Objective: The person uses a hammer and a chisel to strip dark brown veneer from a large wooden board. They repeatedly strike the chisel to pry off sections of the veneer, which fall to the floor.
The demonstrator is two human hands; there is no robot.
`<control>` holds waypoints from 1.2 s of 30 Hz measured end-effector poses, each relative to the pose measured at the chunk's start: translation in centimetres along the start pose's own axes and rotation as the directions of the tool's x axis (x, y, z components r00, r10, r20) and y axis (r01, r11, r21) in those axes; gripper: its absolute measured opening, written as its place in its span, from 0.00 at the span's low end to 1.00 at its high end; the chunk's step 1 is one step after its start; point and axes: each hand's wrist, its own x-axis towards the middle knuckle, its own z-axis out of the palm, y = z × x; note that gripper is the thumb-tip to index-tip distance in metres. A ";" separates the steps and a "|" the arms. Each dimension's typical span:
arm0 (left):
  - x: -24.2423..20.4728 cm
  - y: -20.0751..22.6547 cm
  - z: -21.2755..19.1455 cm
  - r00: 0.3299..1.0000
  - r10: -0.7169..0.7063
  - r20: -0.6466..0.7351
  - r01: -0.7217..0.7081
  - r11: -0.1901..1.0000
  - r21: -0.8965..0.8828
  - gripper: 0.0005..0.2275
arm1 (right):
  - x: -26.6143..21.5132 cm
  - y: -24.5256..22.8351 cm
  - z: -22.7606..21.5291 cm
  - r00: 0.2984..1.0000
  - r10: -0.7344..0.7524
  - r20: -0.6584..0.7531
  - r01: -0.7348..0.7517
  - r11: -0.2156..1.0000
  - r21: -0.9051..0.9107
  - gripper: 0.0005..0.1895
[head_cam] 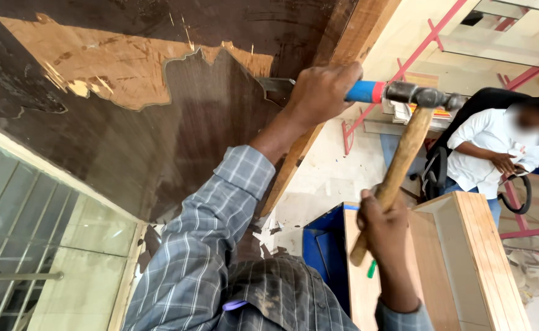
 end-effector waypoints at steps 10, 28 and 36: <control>-0.5 -0.7 0.4 0.999 0.024 0.046 -0.024 1.000 0.008 0.17 | 0.5 0.1 1.3 0.996 0.046 0.075 -0.046 0.999 -0.005 0.10; -1.9 -1.8 1.5 0.994 -0.004 0.108 -0.002 0.999 0.052 0.20 | 1.0 -0.4 0.4 0.977 -0.091 -0.193 0.135 0.965 0.226 0.10; -2.9 -1.7 0.1 0.986 -0.010 0.167 -0.004 0.996 0.087 0.15 | 0.7 -0.8 0.3 0.998 0.038 0.050 -0.030 0.988 -0.151 0.09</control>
